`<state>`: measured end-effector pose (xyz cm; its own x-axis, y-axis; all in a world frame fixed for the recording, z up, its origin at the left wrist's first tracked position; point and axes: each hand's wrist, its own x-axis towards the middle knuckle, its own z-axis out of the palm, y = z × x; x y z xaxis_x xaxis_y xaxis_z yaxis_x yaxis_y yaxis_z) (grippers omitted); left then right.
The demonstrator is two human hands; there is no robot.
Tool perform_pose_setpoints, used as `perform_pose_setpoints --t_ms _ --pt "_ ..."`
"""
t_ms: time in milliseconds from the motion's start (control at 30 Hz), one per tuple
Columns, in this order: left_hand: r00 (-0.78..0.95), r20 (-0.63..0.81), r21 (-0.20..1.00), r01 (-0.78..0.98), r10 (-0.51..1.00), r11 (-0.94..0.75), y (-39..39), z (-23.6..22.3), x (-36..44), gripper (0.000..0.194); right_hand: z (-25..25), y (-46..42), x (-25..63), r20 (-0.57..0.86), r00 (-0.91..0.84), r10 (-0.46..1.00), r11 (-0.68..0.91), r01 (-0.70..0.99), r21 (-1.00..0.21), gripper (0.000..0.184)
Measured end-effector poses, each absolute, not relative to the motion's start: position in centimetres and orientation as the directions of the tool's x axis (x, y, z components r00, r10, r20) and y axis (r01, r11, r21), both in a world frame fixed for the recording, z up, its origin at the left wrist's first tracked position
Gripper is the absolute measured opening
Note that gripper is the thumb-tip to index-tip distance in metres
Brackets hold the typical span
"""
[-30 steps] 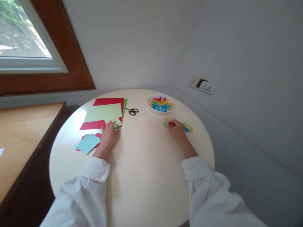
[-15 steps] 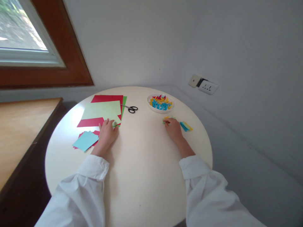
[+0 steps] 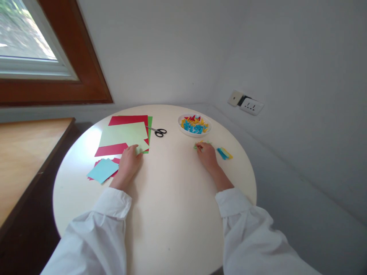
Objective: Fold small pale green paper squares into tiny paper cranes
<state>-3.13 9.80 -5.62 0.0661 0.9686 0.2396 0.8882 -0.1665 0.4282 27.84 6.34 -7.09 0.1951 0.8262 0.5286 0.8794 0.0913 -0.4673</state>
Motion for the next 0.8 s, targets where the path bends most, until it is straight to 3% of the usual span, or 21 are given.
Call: perform_pose_setpoints --t_ms 233,400,500,600,800 --pt "0.047 0.267 0.518 0.835 0.963 -0.184 9.7 -5.5 -3.1 0.038 -5.5 5.4 26.8 0.624 0.184 0.76 0.14 0.89 -0.434 0.025" --pt "0.041 0.288 0.512 0.838 0.957 -0.19 9.6 -5.9 -3.1 0.035 -5.4 5.2 24.1 0.677 0.092 0.73 0.28 0.864 -0.419 0.022" --pt "0.018 0.241 0.504 0.852 0.97 -0.141 9.5 -6.1 -3.1 0.042 -5.8 6.0 20.9 0.591 -0.038 0.806 0.351 0.835 -0.425 0.021" --pt "0.059 0.237 0.479 0.861 0.97 -0.169 9.6 -6.3 -3.1 0.042 -6.0 7.1 17.5 0.435 -0.116 0.893 0.311 0.858 -0.41 0.025" --pt "0.082 0.262 0.468 0.86 0.962 -0.201 9.8 -6.4 -3.0 0.041 -5.9 8.9 13.6 0.395 -0.258 0.882 0.408 0.839 -0.362 0.04"
